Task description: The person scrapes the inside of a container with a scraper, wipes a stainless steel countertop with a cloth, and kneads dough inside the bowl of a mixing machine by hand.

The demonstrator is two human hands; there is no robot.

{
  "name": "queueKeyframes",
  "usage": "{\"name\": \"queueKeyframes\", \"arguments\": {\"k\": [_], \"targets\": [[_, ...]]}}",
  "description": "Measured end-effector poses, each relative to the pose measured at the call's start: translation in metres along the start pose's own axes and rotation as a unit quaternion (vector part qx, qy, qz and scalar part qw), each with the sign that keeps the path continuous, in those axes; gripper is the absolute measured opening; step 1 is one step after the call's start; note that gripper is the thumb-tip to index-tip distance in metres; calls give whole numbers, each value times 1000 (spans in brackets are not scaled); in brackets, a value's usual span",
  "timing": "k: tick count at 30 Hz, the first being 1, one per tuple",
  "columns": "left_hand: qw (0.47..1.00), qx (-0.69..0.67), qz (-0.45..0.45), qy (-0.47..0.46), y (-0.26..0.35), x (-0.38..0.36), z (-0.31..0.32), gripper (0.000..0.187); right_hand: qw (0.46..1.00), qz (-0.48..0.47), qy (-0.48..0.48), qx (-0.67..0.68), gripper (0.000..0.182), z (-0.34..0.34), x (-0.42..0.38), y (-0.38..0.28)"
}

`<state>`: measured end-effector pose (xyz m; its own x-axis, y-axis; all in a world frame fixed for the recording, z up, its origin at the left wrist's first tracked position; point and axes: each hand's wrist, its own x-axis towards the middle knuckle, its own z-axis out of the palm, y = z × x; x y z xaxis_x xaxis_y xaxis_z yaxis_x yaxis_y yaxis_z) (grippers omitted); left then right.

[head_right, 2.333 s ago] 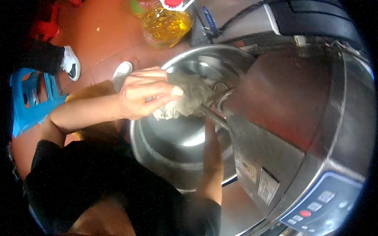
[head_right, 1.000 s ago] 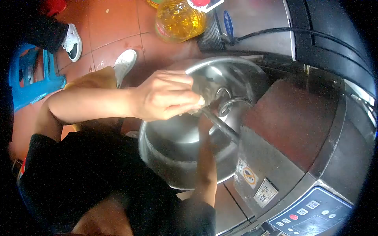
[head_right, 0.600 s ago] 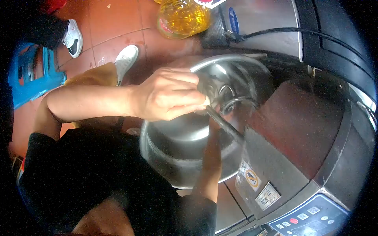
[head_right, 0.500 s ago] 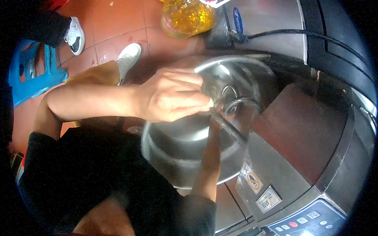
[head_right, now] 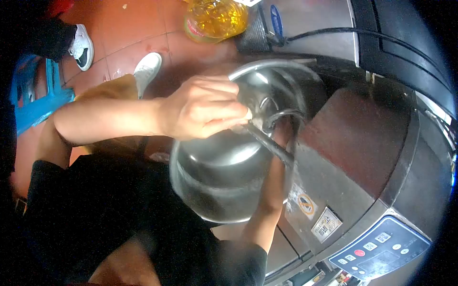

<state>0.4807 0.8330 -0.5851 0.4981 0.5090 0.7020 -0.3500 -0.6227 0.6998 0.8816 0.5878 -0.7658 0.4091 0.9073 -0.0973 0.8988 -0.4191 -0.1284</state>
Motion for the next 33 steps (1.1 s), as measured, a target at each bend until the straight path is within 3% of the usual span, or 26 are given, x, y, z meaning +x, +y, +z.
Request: {"name": "queueKeyframes", "arguments": {"k": [1,3,6,9,12,14,17,20,23,24,26,27,28,31,33], "targets": [[1000,7,-5,-13,1,1,-4,11,999,20,0,-45,46,9,18,-5],[1000,-2,-3,0,-1,-1,-2,11,976,-160,122,-80,47,26,37,-12],[1000,-5,13,4,-4,-2,2,11,978,-153,116,-82,46,23,1,-2],[1000,-16,5,-7,0,4,-4,9,972,-165,145,-82,45,13,14,-1],[1000,-21,2,-13,-2,3,-2,8,992,-110,21,-56,37,-6,-11,-2],[1000,-14,4,0,-1,3,0,7,998,-38,-25,32,34,-26,-22,-19],[1000,-11,-3,-12,1,3,-2,8,979,83,-28,184,30,-42,-30,-26],[1000,-16,1,-6,2,2,-1,9,954,159,19,253,26,-36,-15,-33],[1000,-7,-3,-17,1,2,-4,8,968,144,82,189,23,-12,-10,-28],[1000,-6,-14,-23,2,1,-4,7,989,50,124,68,23,4,-21,-16],[999,-4,-24,-28,2,2,-3,8,979,-2,161,127,23,7,-35,-6],[999,-4,-25,-31,2,3,-3,8,939,43,152,306,25,8,-44,-10],[999,-4,-29,-35,2,2,-3,8,865,88,137,474,26,9,-58,-22],[1000,-8,3,-18,-1,2,-3,10,765,208,49,608,27,-17,-82,-55],[1000,-19,4,-9,-2,1,1,10,803,169,45,570,30,-30,-63,-35]]}}
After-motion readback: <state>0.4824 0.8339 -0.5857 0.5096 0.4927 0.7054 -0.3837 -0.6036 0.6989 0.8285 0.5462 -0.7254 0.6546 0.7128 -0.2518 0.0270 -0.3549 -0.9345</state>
